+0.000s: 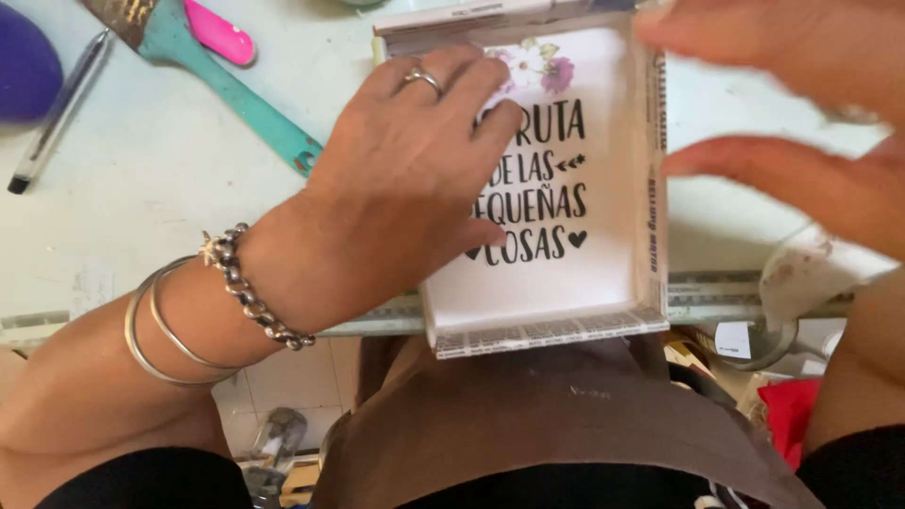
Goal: The person positions a floral-patterned paper on a small white box, then uses pink-handled scissors to cut the paper into a smaller rectangular piece. The person holds the paper with one hand and cuts with the other, trimming the edges to size.
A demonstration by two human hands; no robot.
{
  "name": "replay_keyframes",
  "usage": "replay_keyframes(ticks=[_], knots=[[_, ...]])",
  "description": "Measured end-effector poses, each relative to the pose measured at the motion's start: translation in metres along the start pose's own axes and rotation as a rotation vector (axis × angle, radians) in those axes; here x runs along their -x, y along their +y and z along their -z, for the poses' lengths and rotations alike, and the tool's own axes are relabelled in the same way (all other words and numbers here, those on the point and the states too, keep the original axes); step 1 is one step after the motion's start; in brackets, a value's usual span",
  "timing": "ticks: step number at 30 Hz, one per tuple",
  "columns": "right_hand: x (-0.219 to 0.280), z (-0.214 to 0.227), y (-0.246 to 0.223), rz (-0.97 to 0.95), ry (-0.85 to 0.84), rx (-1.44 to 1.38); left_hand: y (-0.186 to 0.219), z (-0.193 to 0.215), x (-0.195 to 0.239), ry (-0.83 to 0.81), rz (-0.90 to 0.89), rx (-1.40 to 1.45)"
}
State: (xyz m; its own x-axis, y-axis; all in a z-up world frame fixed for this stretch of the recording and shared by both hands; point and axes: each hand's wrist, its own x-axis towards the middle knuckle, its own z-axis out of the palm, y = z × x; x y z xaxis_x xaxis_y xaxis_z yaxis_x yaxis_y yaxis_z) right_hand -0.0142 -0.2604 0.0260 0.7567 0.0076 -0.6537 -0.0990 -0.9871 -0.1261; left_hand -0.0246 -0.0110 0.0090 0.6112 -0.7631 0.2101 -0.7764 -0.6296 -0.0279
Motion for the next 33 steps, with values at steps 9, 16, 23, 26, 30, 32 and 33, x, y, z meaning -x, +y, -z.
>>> replay_keyframes(ticks=[9, 16, 23, 26, 30, 32, 33], knots=[[0.038, -0.012, 0.106, 0.083, 0.177, -0.015, 0.0, 0.08, 0.011, -0.05, -0.059, 0.054], [0.036, -0.058, 0.126, 0.447, 0.138, 0.789, 0.012, 0.115, 0.031, 0.046, 0.052, 0.427], [0.04, -0.018, 0.09, 0.407, -0.059, 0.676, 0.027, 0.113, 0.015, 0.246, 0.132, 0.721], [0.065, 0.019, 0.055, 0.675, 0.271, 0.349, 0.027, 0.109, -0.01, 0.352, 0.077, 0.842], [0.088, 0.044, -0.001, 0.911, 0.699, -0.435, 0.042, 0.078, -0.037, 0.323, 0.088, 1.171], [0.075, 0.043, -0.018, 0.965, 0.826, -0.534, 0.044, 0.056, -0.042, 0.244, 0.133, 1.376], [0.065, 0.042, -0.024, 1.003, 0.781, -0.633, 0.042, 0.043, -0.042, 0.323, 0.189, 1.471]])
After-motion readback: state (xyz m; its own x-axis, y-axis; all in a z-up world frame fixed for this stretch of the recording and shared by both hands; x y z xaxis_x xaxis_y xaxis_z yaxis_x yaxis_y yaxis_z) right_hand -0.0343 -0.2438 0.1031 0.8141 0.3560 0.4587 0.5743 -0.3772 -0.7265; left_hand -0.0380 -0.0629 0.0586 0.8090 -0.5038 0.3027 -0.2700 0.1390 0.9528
